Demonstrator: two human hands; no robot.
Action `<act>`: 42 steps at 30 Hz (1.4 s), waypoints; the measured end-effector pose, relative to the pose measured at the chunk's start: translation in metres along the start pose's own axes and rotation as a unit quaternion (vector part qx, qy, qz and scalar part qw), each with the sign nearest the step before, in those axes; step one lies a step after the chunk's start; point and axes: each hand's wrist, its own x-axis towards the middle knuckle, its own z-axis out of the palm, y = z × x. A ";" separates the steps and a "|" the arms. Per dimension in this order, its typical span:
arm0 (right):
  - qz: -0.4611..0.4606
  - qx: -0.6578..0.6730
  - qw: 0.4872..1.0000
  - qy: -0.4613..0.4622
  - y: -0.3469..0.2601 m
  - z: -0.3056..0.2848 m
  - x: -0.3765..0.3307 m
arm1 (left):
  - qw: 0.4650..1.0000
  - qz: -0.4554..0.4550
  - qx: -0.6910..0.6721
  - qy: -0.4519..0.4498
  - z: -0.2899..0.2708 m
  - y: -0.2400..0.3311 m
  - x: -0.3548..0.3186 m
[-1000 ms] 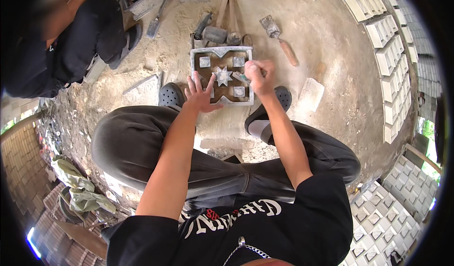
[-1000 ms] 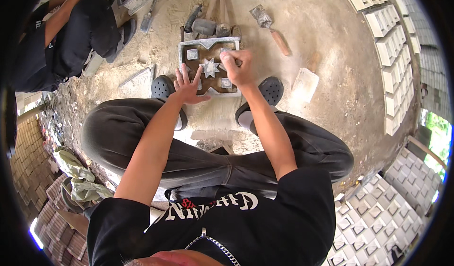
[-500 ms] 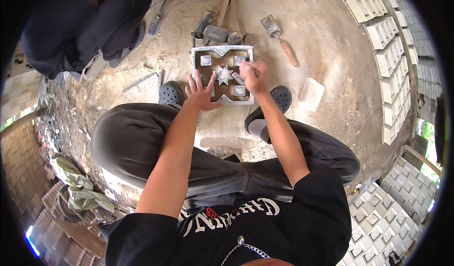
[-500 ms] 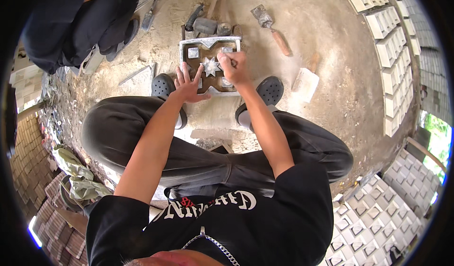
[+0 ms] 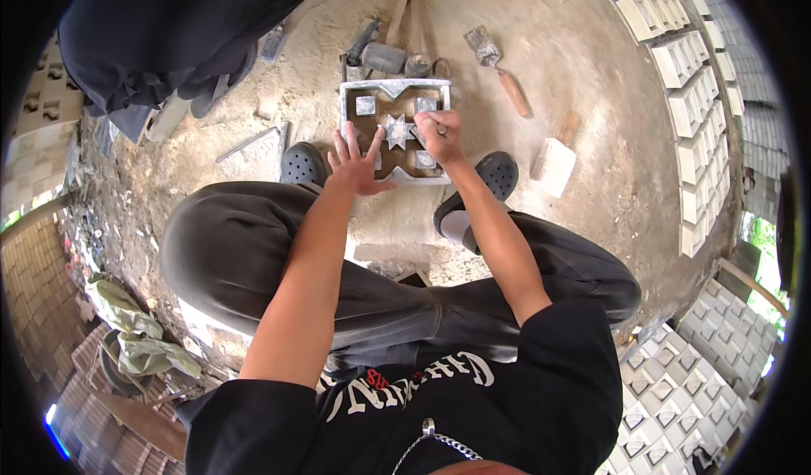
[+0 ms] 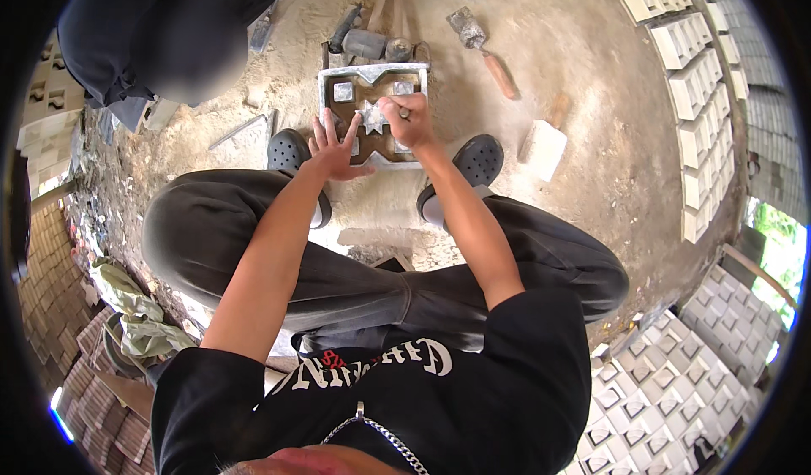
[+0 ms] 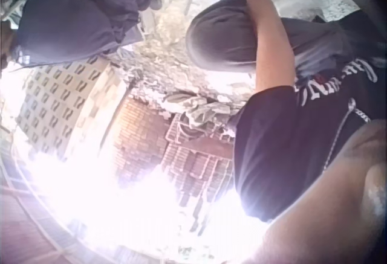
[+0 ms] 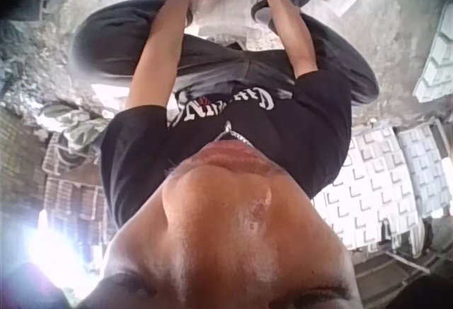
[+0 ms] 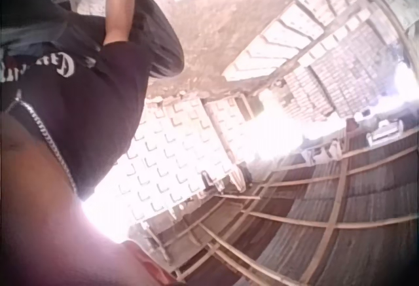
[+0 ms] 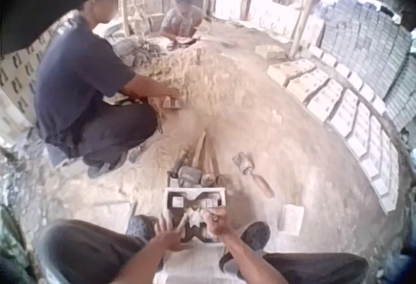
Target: The person cleans a star-shaped decorative mold by hand and with a small metal tool, then places concrete or plaster into the mold and smooths it.
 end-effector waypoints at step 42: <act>-0.006 -0.026 1.000 -0.013 0.001 0.000 0.009 | 0.999 -0.012 -0.013 0.036 0.004 -0.001 -0.003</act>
